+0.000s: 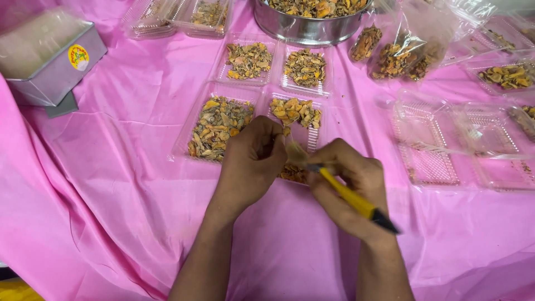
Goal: Cleaning and sorting dried tea leaves in plastic containers using a small brush and hands
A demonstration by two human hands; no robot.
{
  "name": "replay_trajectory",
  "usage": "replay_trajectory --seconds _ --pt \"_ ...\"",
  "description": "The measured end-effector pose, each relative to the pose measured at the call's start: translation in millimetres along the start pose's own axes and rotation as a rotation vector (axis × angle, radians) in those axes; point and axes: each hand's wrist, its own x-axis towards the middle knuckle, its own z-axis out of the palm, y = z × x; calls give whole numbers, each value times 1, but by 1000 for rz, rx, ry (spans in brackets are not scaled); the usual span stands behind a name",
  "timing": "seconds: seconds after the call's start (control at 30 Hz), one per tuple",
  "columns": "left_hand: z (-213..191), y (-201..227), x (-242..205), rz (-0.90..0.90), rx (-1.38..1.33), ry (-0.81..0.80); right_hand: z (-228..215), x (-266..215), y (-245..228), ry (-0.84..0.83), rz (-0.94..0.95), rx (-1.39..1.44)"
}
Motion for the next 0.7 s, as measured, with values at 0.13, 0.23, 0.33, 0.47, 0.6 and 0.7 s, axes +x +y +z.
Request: replay_trajectory --seconds 0.13,0.23,0.33,0.47,0.6,0.7 --pt "0 1 -2 -53 -12 -8 4 -1 -9 193 -194 208" --pt "1 0 -2 -46 -60 -33 5 -5 -2 158 -64 209" --pt "-5 1 -1 19 5 5 -2 5 3 28 30 222" --pt "-6 3 -2 3 33 -24 -4 37 -8 51 -38 -40" --pt "-3 6 -3 43 68 -80 -3 55 -3 -192 -106 -27" --pt "-5 5 -2 23 55 -96 -11 64 -7 -254 -136 -32"
